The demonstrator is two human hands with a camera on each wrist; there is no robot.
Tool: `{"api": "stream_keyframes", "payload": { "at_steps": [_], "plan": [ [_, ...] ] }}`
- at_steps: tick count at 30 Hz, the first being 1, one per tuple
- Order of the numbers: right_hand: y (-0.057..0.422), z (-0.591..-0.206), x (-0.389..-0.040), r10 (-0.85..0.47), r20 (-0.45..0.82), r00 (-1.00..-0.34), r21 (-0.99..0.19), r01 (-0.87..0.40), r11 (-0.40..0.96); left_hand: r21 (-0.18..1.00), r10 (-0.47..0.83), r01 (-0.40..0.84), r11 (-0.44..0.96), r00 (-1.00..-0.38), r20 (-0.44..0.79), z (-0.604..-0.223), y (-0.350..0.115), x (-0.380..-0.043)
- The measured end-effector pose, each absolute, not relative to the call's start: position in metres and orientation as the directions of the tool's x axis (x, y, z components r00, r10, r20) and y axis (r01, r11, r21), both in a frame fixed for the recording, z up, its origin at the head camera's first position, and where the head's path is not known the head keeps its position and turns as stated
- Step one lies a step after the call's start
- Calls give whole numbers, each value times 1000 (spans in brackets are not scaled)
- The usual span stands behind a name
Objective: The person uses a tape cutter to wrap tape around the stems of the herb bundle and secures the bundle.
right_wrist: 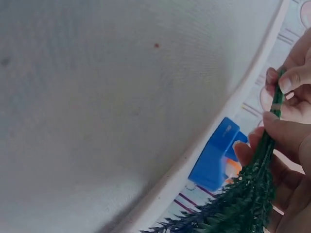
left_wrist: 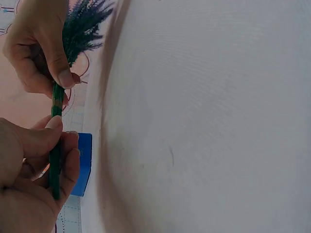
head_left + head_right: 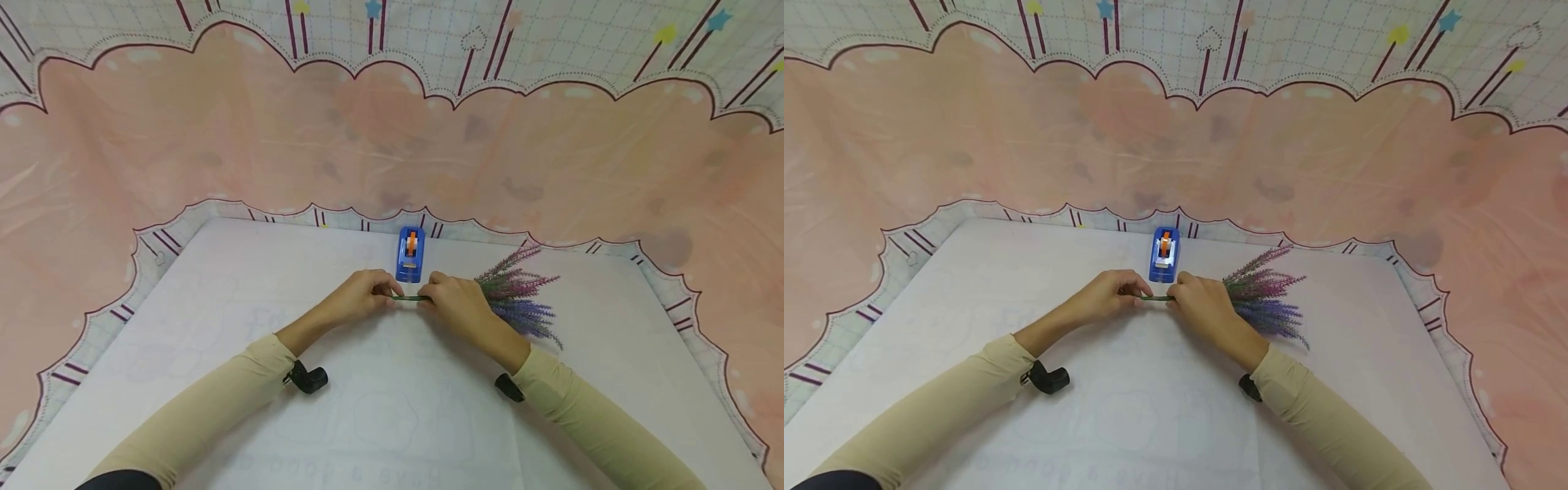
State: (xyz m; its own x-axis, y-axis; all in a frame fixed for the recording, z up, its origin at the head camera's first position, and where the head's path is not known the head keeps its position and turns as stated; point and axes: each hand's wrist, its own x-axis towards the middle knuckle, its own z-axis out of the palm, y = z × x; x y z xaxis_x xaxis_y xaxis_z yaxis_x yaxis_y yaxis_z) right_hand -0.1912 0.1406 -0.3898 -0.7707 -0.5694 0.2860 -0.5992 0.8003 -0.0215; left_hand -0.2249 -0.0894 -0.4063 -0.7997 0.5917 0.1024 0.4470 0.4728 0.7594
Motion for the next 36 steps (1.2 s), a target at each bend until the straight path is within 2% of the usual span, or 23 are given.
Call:
{"api": "stream_keyframes", "payload": {
  "at_steps": [7,31,36],
  "plan": [
    [139,-387,-193,-554,294,-779,-28,-586,810,770,578,424,477,-811,89,-406,-88,-227],
    [134,-390,-198,-547,245,-801,-23,-569,822,733,594,473,488,-796,118,-408,-87,-226],
    [135,-388,-197,-550,291,-783,-1,-575,818,719,588,490,494,-797,139,-408,-89,-228]
  ]
}}
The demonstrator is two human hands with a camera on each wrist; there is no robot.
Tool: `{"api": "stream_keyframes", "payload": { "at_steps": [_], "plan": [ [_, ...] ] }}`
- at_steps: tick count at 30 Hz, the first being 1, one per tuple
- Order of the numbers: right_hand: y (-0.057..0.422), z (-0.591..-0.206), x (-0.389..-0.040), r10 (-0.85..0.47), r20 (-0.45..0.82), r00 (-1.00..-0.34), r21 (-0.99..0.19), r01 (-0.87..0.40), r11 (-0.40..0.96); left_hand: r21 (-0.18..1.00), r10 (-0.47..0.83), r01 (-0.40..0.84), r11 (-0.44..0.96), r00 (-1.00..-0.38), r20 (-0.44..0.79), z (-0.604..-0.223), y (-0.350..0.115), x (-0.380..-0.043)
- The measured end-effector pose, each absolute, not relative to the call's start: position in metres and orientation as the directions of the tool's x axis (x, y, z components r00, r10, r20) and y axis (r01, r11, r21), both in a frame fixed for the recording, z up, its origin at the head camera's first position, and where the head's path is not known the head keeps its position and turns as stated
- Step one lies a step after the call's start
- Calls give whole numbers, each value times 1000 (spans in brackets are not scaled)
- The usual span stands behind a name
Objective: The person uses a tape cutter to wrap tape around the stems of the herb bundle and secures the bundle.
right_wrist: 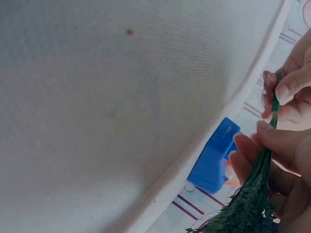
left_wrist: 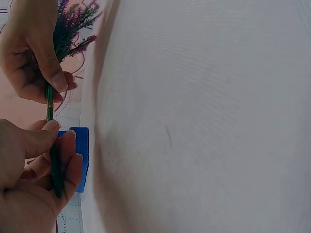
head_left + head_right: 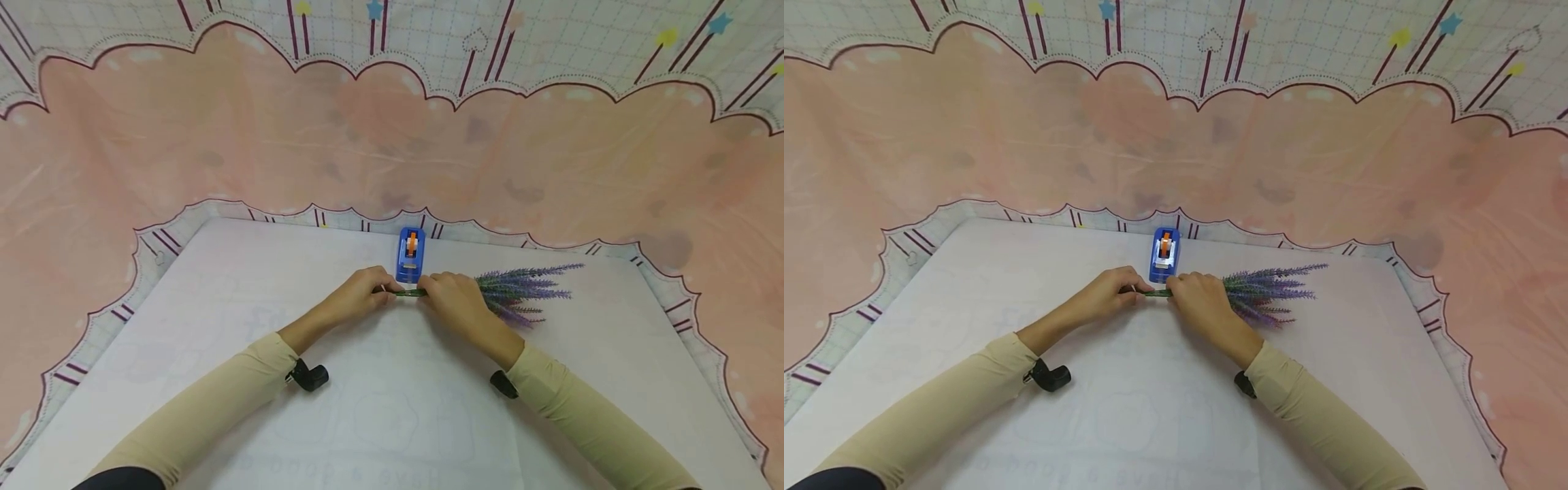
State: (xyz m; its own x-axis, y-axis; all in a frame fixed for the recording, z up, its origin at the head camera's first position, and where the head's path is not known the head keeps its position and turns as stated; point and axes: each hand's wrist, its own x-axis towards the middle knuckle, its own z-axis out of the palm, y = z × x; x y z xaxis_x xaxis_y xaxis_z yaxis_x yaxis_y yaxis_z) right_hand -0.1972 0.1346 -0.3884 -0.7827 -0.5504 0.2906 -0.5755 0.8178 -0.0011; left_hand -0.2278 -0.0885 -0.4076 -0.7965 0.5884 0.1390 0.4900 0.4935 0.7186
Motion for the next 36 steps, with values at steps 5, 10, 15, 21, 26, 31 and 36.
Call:
{"api": "stream_keyframes", "payload": {
  "at_steps": [5,10,15,21,26,31,36],
  "plan": [
    [135,-390,-199,-565,335,-754,43,-587,808,711,584,490,505,-800,137,-409,-88,-230],
    [133,-389,-201,-557,315,-769,56,-571,819,703,587,503,503,-796,149,-409,-88,-233],
    [131,-387,-203,-552,284,-784,61,-560,826,685,583,518,512,-795,165,-408,-87,-235],
    [130,-387,-206,-541,251,-803,55,-546,836,699,555,487,524,-818,153,-406,-86,-236],
    [129,-387,-208,-526,193,-828,17,-534,846,691,557,491,531,-817,151,-407,-86,-237],
    [129,-387,-210,-506,167,-846,-25,-517,856,689,561,502,523,-811,166,-409,-88,-239],
    [128,-389,-210,-489,172,-855,-50,-504,862,664,577,540,517,-793,196,-410,-90,-243]
  ]
}}
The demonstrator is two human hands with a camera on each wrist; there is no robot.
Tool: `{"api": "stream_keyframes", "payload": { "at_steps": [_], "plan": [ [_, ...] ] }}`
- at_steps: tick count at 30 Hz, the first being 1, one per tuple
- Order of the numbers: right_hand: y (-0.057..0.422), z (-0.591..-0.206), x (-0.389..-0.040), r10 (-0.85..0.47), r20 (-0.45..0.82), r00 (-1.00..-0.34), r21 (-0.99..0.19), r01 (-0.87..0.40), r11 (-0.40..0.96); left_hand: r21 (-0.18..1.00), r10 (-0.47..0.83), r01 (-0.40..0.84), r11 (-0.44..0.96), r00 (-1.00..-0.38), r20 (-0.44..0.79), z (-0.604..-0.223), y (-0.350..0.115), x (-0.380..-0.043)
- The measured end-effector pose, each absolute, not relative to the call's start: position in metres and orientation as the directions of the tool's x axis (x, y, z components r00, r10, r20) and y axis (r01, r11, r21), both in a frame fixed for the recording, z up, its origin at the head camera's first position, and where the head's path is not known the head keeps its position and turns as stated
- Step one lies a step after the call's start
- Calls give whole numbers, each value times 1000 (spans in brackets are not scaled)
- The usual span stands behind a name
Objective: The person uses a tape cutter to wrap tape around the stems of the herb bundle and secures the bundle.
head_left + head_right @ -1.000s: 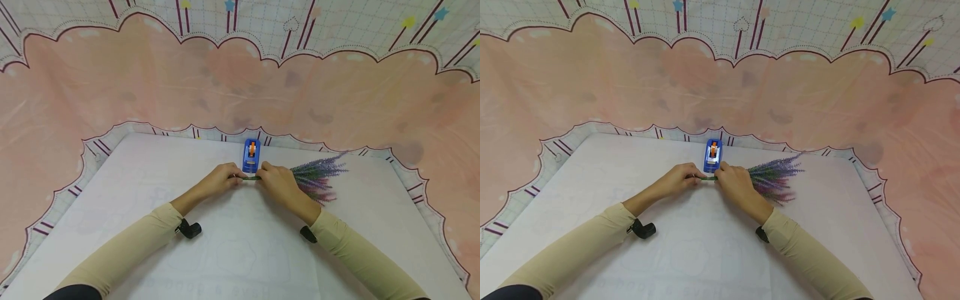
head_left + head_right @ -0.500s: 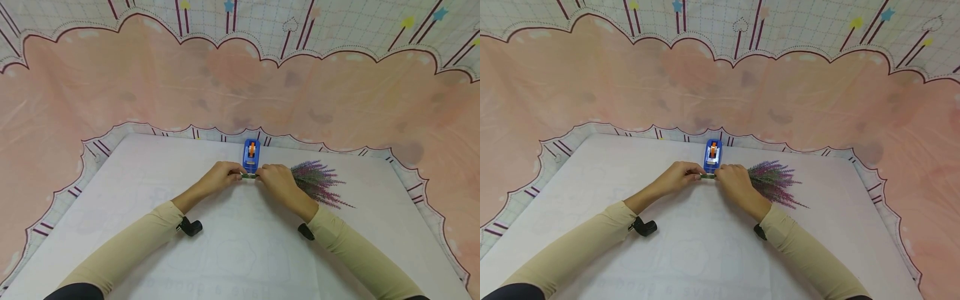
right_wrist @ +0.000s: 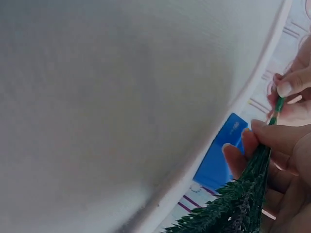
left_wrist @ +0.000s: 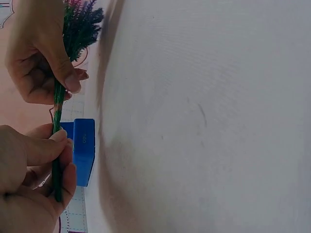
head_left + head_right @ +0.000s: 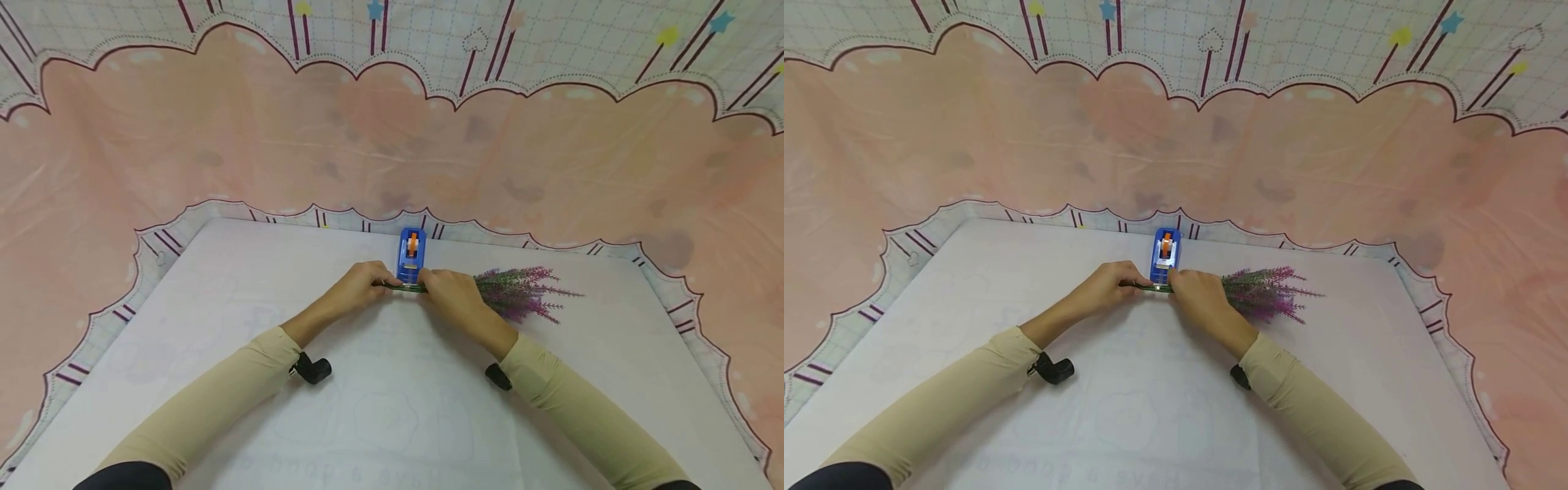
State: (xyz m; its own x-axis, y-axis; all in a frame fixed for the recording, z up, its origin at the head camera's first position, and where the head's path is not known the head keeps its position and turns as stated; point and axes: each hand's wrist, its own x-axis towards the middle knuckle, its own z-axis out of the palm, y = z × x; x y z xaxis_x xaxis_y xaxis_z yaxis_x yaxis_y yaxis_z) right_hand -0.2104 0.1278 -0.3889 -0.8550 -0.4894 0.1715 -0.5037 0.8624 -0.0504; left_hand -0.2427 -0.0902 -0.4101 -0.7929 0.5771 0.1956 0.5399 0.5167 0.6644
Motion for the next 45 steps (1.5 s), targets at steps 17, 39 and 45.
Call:
{"api": "stream_keyframes", "payload": {
  "at_steps": [17,39,45],
  "plan": [
    [130,-390,-210,-506,222,-833,-5,-520,854,617,585,590,521,-773,245,-409,-88,-243],
    [132,-390,-229,-484,103,-869,-209,-495,843,684,515,480,550,-839,175,-412,-86,-251],
    [131,-391,-228,-507,183,-843,-122,-531,839,674,522,496,548,-832,188,-410,-87,-251]
  ]
}}
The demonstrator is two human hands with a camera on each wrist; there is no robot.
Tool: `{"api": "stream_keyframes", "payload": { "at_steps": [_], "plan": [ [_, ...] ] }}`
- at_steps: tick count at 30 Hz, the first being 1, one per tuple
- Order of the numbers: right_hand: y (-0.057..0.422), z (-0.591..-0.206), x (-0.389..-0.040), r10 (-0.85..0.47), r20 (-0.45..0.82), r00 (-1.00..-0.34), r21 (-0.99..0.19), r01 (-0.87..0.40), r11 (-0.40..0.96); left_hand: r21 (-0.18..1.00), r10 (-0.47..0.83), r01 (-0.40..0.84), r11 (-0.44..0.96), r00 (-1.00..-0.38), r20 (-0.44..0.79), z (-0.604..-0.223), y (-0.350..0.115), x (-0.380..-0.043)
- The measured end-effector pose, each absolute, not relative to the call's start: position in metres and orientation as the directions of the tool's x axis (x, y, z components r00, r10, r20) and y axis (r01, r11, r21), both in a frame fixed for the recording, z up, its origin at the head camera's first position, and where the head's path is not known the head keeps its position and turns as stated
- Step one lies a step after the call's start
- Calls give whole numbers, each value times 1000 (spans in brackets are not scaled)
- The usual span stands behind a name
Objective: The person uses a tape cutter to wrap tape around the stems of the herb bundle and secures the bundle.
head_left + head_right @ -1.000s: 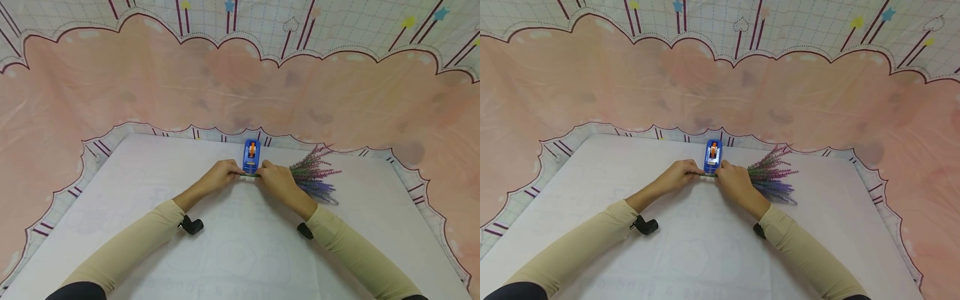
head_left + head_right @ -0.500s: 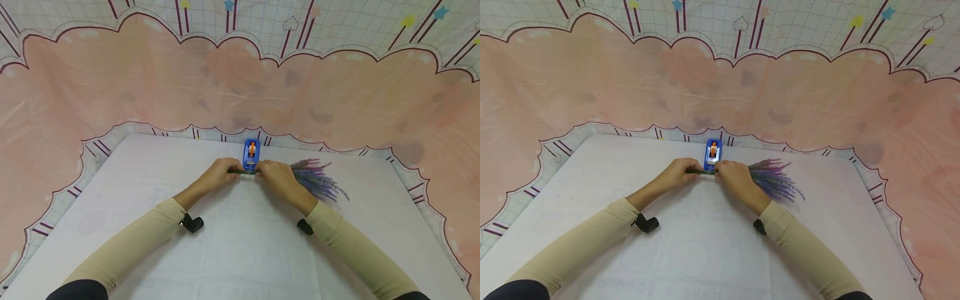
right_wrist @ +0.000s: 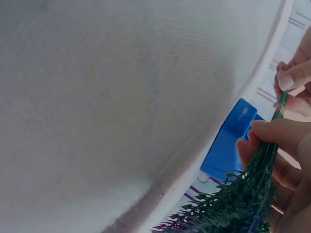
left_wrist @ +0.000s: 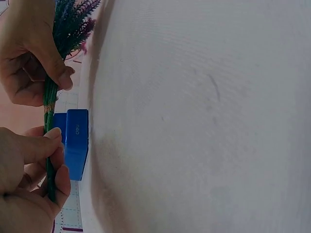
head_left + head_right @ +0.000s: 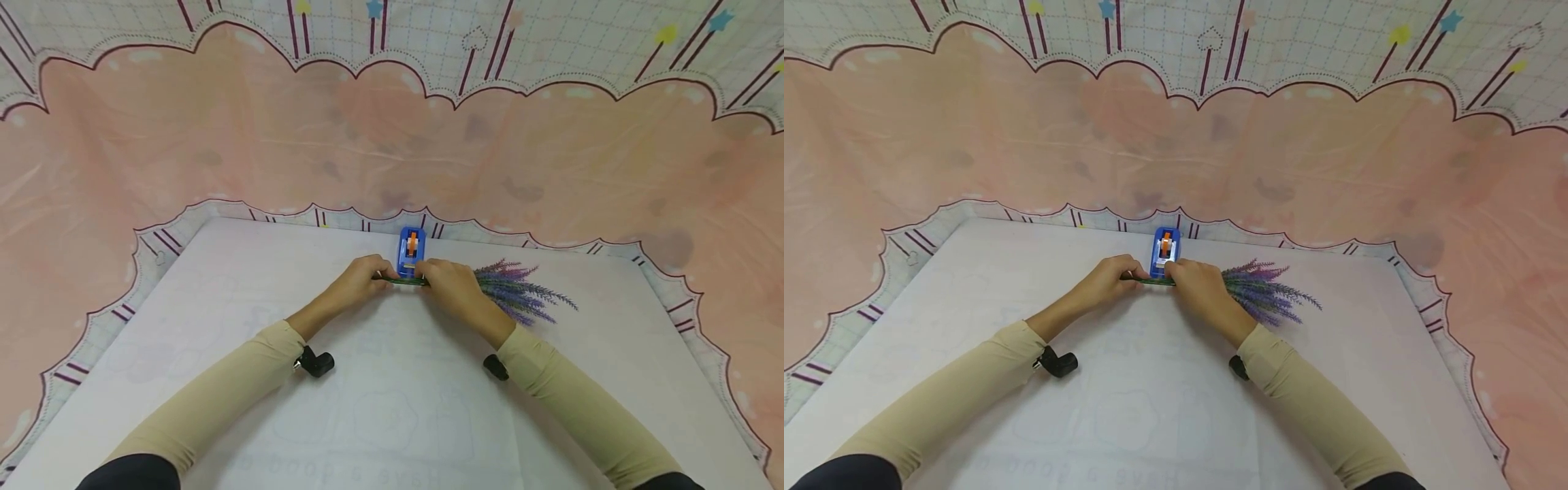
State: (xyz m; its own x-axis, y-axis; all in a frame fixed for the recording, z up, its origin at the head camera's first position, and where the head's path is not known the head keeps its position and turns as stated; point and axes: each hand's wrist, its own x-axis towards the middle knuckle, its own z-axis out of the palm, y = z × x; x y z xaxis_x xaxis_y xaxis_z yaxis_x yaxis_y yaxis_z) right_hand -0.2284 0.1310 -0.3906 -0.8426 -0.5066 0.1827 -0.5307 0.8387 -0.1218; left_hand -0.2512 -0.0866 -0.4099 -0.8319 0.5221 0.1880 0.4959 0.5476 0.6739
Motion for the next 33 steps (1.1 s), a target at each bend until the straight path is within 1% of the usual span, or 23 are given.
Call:
{"api": "stream_keyframes", "payload": {
  "at_steps": [5,15,25,27,29,33],
  "plan": [
    [132,-391,-226,-524,231,-820,-50,-548,835,669,525,489,559,-834,171,-409,-86,-252],
    [131,-389,-225,-526,198,-827,3,-536,844,658,542,494,569,-827,152,-410,-84,-253],
    [131,-392,-228,-512,292,-808,-8,-537,843,588,542,543,599,-816,202,-408,-80,-258],
    [131,-393,-230,-501,288,-816,-11,-526,850,596,527,528,605,-827,197,-408,-77,-259],
    [131,-393,-232,-494,270,-826,-22,-519,855,623,501,486,613,-849,168,-408,-76,-261],
    [130,-392,-236,-477,202,-855,-69,-499,864,665,473,425,614,-873,121,-409,-73,-264]
  ]
}}
